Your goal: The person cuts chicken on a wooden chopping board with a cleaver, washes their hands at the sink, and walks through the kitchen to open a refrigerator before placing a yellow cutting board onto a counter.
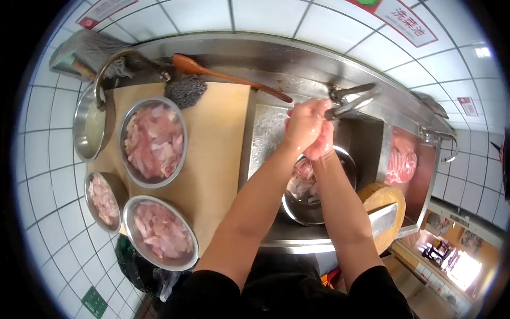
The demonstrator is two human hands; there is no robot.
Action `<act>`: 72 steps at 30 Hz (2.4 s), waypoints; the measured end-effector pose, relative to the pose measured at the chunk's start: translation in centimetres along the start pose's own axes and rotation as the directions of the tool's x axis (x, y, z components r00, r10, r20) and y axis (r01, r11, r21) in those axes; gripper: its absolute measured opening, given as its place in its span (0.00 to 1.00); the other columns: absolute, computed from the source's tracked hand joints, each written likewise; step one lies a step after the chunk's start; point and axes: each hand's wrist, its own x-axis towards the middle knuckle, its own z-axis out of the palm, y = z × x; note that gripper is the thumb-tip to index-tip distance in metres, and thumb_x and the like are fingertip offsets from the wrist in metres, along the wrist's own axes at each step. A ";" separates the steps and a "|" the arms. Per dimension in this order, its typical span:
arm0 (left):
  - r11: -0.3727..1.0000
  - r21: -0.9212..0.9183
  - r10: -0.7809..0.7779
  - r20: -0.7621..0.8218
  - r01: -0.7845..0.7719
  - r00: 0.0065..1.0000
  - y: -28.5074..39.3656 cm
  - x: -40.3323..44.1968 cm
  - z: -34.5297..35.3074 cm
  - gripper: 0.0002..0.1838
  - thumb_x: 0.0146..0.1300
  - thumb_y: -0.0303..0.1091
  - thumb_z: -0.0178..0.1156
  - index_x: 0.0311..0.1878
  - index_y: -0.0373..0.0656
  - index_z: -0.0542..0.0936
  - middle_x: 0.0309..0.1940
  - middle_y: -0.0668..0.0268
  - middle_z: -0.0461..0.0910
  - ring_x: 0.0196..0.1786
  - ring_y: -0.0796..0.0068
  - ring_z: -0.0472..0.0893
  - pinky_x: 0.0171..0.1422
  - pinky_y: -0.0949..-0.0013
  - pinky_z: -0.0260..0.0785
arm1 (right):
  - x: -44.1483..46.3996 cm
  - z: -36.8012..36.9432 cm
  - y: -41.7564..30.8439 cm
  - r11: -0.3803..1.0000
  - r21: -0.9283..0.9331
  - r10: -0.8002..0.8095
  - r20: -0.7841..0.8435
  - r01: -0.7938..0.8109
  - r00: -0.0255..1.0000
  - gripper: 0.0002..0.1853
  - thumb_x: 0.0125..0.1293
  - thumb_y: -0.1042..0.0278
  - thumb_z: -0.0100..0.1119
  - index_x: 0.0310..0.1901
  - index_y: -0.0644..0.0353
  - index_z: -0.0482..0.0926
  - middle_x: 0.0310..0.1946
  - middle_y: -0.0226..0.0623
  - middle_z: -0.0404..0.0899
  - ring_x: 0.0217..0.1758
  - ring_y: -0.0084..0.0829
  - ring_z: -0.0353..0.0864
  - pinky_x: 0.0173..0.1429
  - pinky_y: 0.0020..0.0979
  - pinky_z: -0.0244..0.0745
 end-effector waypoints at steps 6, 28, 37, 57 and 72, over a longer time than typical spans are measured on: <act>0.965 -0.227 0.160 0.119 -0.130 0.980 -0.9 0.1 -3.4 0.14 0.69 0.35 0.54 0.50 0.33 0.77 0.51 0.44 0.76 0.55 0.44 0.75 0.60 0.49 0.64 | -0.1 3.8 -0.2 0.971 -0.213 -0.124 -0.076 0.105 0.989 0.34 0.73 0.33 0.46 0.59 0.61 0.74 0.55 0.53 0.77 0.58 0.49 0.77 0.63 0.48 0.76; 0.974 -0.199 -0.113 -0.028 0.105 0.993 -6.4 0.3 -3.3 0.16 0.75 0.40 0.52 0.51 0.36 0.78 0.45 0.48 0.83 0.51 0.50 0.82 0.56 0.53 0.75 | -0.7 0.7 -0.3 0.981 -0.194 0.007 0.059 0.005 0.998 0.29 0.80 0.42 0.38 0.61 0.62 0.73 0.62 0.44 0.76 0.64 0.38 0.76 0.64 0.34 0.72; -0.546 -0.595 -0.250 0.788 0.590 0.563 0.0 -0.1 -7.6 0.23 0.77 0.50 0.47 0.46 0.36 0.79 0.38 0.55 0.82 0.42 0.60 0.83 0.51 0.54 0.79 | 1.6 1.6 0.3 0.945 0.172 0.188 0.407 -0.277 0.894 0.22 0.81 0.49 0.42 0.30 0.52 0.71 0.18 0.25 0.59 0.19 0.22 0.62 0.17 0.19 0.59; -0.491 -0.614 -0.248 0.779 0.618 0.576 -2.8 -3.5 -1.7 0.25 0.76 0.51 0.44 0.47 0.35 0.76 0.47 0.53 0.81 0.47 0.51 0.81 0.57 0.46 0.75 | -0.9 3.3 -1.1 -0.101 -0.985 -0.285 -0.105 -0.139 0.953 0.18 0.76 0.50 0.53 0.42 0.58 0.82 0.37 0.49 0.82 0.31 0.38 0.81 0.36 0.40 0.79; 0.261 -0.778 -0.143 0.555 0.572 0.819 -0.9 -3.7 -1.6 0.39 0.78 0.64 0.36 0.79 0.46 0.58 0.80 0.60 0.53 0.81 0.64 0.52 0.83 0.61 0.40 | -1.4 0.0 -0.4 0.667 -0.740 -0.195 -0.062 0.086 0.979 0.42 0.77 0.32 0.31 0.79 0.59 0.55 0.80 0.44 0.52 0.83 0.41 0.46 0.83 0.39 0.39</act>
